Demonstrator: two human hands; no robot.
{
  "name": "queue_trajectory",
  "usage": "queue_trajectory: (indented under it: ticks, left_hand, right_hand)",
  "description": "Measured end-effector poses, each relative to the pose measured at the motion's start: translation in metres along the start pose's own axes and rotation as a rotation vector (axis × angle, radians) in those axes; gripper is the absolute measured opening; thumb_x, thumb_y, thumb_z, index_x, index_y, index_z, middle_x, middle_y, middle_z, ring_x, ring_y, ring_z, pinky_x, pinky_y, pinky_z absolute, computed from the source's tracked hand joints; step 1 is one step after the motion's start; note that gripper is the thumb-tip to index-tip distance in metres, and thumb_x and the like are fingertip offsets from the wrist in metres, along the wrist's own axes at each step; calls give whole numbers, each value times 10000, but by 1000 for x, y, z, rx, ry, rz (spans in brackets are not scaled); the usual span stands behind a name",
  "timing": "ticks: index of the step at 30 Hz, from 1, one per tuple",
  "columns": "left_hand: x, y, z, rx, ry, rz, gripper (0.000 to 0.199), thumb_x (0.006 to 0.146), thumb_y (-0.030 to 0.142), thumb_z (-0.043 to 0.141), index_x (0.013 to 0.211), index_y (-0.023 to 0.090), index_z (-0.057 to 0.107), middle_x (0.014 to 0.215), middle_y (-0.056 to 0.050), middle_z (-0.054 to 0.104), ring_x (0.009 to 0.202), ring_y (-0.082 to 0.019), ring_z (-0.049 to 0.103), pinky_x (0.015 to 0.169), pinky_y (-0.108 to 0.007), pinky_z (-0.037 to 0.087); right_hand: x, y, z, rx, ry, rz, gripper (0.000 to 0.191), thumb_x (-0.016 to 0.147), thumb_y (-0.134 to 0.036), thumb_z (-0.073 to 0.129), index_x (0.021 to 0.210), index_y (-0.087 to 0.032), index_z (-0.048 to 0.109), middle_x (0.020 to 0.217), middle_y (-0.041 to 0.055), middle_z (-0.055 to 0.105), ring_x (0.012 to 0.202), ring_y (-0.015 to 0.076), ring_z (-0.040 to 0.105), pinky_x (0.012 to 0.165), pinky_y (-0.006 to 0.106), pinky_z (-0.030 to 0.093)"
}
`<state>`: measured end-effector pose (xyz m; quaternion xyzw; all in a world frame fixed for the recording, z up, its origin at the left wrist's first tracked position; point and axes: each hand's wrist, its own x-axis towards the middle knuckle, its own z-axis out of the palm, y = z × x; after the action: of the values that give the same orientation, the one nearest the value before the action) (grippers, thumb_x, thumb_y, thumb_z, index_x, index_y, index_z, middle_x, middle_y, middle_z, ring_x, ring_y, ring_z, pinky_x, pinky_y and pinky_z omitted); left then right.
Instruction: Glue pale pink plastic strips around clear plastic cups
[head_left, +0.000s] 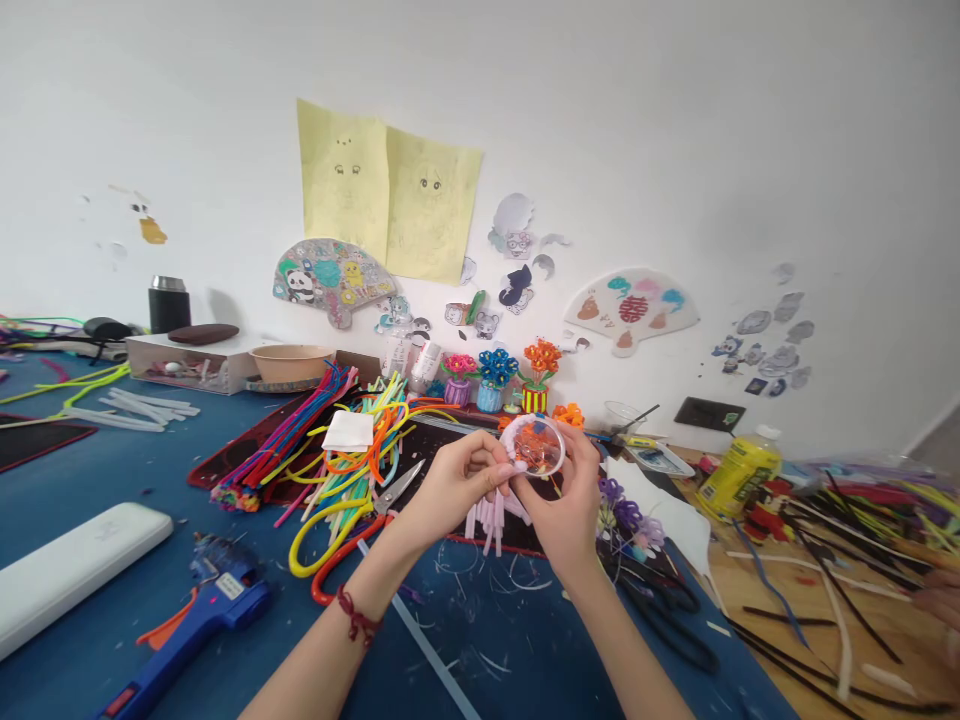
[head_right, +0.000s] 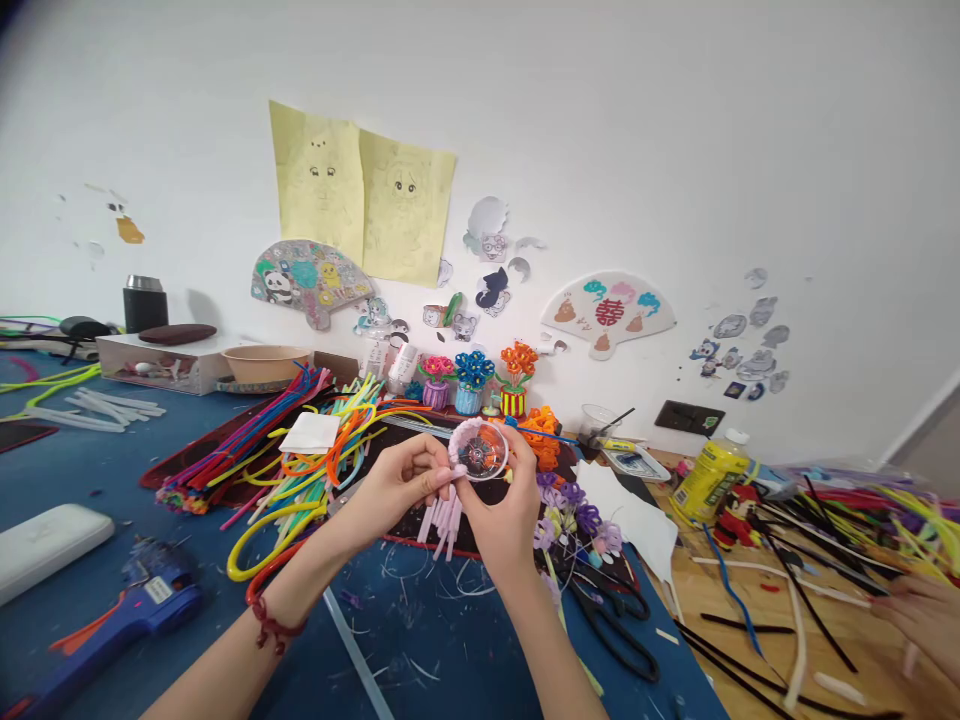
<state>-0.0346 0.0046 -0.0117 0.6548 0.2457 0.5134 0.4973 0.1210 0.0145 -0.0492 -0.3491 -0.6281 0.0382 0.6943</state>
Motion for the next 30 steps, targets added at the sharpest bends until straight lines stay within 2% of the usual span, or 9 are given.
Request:
queue_trajectory:
  ticks: [5, 9, 13, 19, 22, 30]
  left_hand:
    - [1, -5, 10, -22, 115, 54, 275, 820, 410, 706, 839, 171, 571, 685, 15, 600, 631, -107, 525, 591, -223, 394]
    - [1, -9, 11, -41, 163, 44, 272, 806, 395, 724, 814, 174, 567, 664, 30, 580, 607, -95, 504, 574, -213, 373]
    - [1, -9, 9, -65, 142, 10, 297, 778, 407, 748, 774, 164, 576, 650, 38, 555, 586, -83, 482, 557, -203, 359]
    - [1, -10, 8, -74, 84, -38, 330, 773, 448, 741, 763, 154, 591, 622, 28, 558, 561, -86, 471, 523, -200, 332]
    - [1, -12, 8, -55, 92, -31, 340, 775, 469, 731, 767, 158, 593, 618, 35, 542, 552, -85, 450, 512, -200, 314]
    - [2, -15, 6, 94, 113, 15, 364, 804, 493, 683, 691, 154, 610, 607, 45, 484, 565, -94, 374, 534, -222, 278]
  right_hand:
    - [0, 3, -3, -9, 60, -9, 637, 726, -239, 798, 1277, -207, 481, 1261, 133, 557, 1130, 270, 614, 933, 426, 538]
    - [0, 7, -6, -20, 70, -8, 654, 705, -300, 836, 1262, -215, 504, 1248, 123, 566, 1132, 282, 604, 938, 448, 527]
    - [1, 10, -7, -20, 54, -31, 662, 704, -356, 845, 1259, -221, 511, 1247, 120, 566, 1125, 288, 605, 945, 472, 514]
    - [3, 11, -9, -42, 35, -122, 619, 724, -347, 838, 1244, -236, 522, 1227, 107, 568, 1121, 281, 596, 961, 498, 503]
    - [4, 9, -11, -65, 34, -172, 598, 724, -355, 838, 1225, -237, 534, 1200, 101, 570, 1128, 281, 581, 958, 500, 505]
    - [5, 5, -12, -81, 47, -158, 623, 714, -399, 838, 1227, -231, 527, 1177, 107, 565, 1104, 292, 586, 945, 515, 506]
